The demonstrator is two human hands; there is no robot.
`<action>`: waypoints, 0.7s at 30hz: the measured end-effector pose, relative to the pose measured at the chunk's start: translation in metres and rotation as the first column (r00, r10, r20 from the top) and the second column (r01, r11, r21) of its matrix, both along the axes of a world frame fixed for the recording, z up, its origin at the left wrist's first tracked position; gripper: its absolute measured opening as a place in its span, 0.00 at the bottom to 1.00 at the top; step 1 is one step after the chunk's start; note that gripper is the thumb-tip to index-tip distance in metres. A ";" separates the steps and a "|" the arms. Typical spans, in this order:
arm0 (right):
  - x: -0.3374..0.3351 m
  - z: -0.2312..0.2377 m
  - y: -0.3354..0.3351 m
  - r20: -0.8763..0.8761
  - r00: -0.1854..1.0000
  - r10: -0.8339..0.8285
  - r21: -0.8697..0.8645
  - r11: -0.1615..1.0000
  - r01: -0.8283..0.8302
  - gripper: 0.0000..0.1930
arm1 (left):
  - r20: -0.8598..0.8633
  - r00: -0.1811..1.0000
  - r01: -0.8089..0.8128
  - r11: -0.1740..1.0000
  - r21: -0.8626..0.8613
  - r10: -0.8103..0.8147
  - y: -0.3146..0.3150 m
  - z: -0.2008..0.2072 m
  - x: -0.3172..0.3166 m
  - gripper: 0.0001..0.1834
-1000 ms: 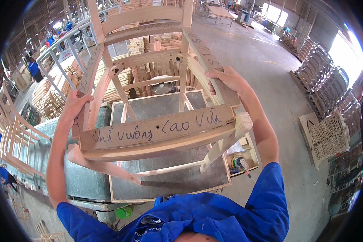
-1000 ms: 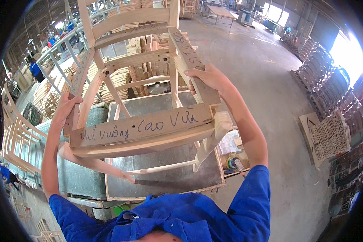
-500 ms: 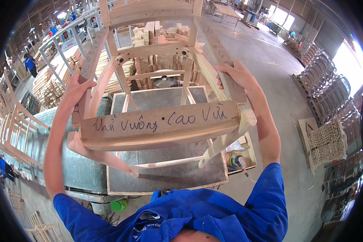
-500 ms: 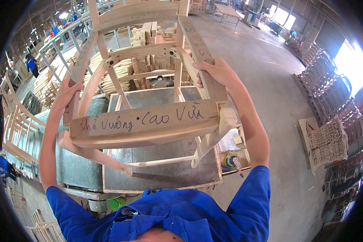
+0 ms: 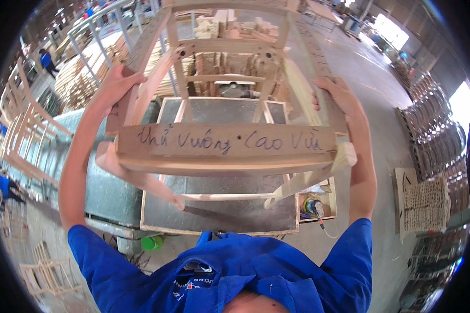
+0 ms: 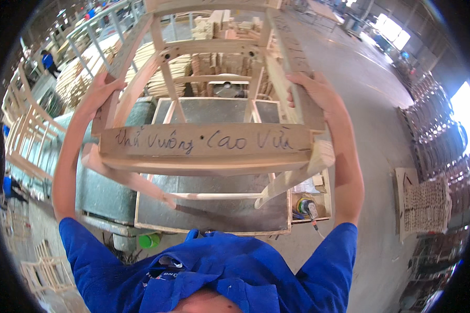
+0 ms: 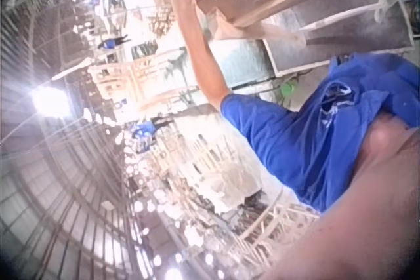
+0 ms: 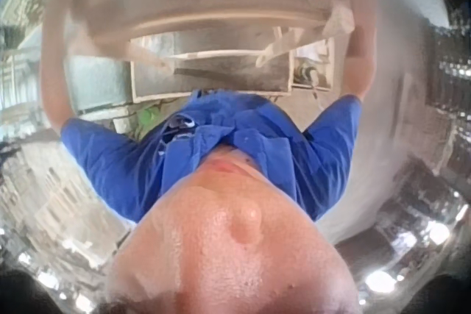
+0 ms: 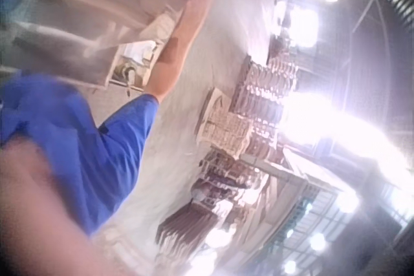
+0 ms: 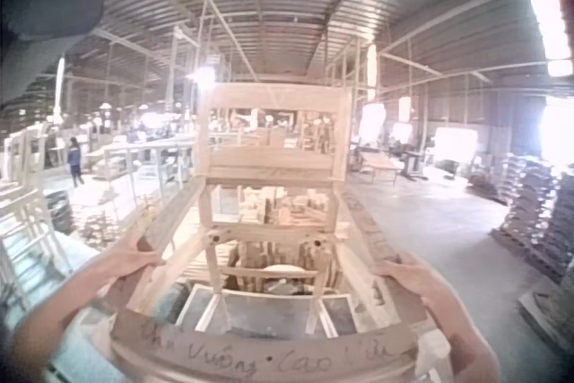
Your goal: The person picks up wooden chair frames from a conveyor belt, inspects them, and stacks them onto a growing pile. They also pick up and tie black straps around the stacked chairs to secure them.
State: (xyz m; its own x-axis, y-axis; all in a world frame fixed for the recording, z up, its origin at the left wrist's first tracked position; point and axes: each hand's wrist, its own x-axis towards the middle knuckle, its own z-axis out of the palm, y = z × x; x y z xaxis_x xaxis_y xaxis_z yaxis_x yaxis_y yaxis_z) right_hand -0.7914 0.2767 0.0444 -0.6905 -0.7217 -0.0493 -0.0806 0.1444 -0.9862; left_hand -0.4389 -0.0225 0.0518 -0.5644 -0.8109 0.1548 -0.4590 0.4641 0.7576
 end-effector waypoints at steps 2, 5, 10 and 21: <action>-0.001 0.001 0.000 -0.008 1.000 0.002 0.007 1.000 -0.002 0.14 | 0.039 0.999 -0.017 1.000 -0.025 0.018 -0.002 0.001 0.000 0.27; -0.001 0.003 -0.001 -0.001 0.996 0.084 0.065 0.994 -0.084 0.14 | 0.080 0.997 0.005 1.000 0.018 -0.006 0.000 0.003 0.003 0.30; 0.002 0.003 -0.004 0.044 0.994 0.097 0.045 0.994 -0.099 0.14 | 0.064 0.998 0.007 1.000 0.003 -0.007 0.010 0.007 0.008 0.33; 0.007 0.004 0.010 0.055 0.993 0.106 0.065 0.992 -0.110 0.14 | 0.152 0.988 -0.011 1.000 0.007 0.010 0.010 0.000 0.014 0.31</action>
State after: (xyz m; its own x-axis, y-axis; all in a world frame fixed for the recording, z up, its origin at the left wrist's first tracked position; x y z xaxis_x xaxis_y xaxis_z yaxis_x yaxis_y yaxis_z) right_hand -0.7847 0.2870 0.0488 -0.6040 -0.7856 -0.1343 -0.0485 0.2045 -0.9777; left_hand -0.4246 -0.0123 0.0520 -0.5722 -0.8178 0.0620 -0.5738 0.4533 0.6821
